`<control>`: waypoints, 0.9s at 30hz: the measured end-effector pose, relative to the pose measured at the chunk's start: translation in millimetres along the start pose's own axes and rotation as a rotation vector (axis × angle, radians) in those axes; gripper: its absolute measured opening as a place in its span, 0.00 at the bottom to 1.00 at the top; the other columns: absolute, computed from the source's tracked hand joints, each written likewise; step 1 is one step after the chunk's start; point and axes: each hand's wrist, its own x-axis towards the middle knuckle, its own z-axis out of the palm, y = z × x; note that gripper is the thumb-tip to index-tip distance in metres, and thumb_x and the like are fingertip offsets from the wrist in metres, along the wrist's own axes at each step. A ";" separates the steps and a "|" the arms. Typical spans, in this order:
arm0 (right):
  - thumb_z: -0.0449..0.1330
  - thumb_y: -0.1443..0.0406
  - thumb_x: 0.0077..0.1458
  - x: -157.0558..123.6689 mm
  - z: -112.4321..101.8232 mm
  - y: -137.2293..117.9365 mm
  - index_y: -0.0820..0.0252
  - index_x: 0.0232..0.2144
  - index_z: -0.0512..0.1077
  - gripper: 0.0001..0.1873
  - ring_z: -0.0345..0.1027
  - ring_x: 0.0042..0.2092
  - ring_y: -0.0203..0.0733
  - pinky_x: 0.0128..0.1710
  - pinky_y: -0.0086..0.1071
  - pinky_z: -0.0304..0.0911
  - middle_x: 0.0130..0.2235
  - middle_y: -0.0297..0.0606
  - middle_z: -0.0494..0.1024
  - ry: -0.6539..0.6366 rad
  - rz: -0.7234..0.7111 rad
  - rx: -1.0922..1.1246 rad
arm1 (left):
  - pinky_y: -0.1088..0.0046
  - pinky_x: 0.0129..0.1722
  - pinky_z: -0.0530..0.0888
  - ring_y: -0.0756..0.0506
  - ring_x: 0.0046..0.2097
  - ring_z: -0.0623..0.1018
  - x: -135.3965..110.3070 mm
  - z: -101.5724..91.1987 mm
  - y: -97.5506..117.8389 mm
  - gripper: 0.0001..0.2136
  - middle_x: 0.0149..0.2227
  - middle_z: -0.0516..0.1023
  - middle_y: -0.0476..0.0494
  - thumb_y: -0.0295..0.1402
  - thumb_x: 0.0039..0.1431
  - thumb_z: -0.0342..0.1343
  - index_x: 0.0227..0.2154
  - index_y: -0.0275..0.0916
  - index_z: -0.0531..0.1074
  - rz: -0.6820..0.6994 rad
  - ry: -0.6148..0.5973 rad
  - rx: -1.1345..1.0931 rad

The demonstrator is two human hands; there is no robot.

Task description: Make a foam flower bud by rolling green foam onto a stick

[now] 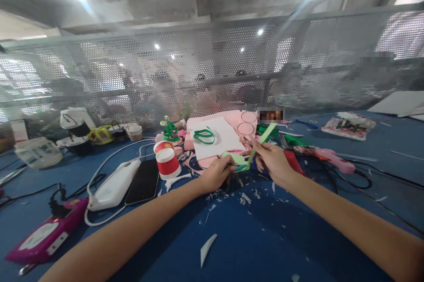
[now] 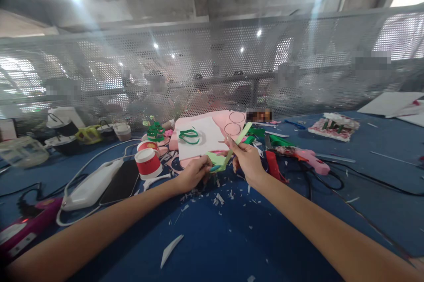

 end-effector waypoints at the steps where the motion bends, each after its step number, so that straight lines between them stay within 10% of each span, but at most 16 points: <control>1: 0.62 0.50 0.40 0.1 0.0 -0.8 0.61 0.32 0.75 0.22 0.49 0.12 0.27 0.12 0.27 0.47 0.21 0.35 0.76 0.000 0.031 0.043 | 0.78 0.20 0.60 0.52 0.18 0.65 -0.1 -0.1 -0.2 0.04 0.14 0.63 0.56 0.29 0.55 0.43 0.26 0.39 0.59 0.004 0.008 -0.004; 8: 0.60 0.51 0.45 7.6 -4.0 3.5 0.57 0.20 0.67 0.17 0.67 0.21 0.39 0.19 0.33 0.61 0.24 0.38 0.76 0.085 0.126 0.182 | 0.77 0.24 0.65 0.51 0.22 0.70 1.1 -0.7 -5.2 0.05 0.19 0.68 0.54 0.34 0.58 0.41 0.29 0.40 0.58 -0.005 0.122 -0.120; 15: 0.70 0.64 0.33 5.1 3.3 7.2 0.60 0.26 0.70 0.16 0.70 0.34 0.36 0.37 0.31 0.66 0.31 0.35 0.76 -0.172 0.153 0.293 | 0.74 0.27 0.68 0.51 0.25 0.71 3.6 -0.4 -8.0 0.09 0.22 0.68 0.53 0.40 0.57 0.44 0.28 0.39 0.59 0.005 0.162 -0.215; 27: 0.68 0.59 0.34 -5.5 7.5 7.1 0.61 0.29 0.72 0.18 0.61 0.22 0.32 0.22 0.27 0.55 0.25 0.32 0.74 -0.275 0.007 -0.051 | 0.74 0.28 0.71 0.52 0.27 0.69 6.2 2.8 -9.9 0.14 0.27 0.67 0.50 0.45 0.56 0.45 0.32 0.38 0.63 0.000 0.167 -0.342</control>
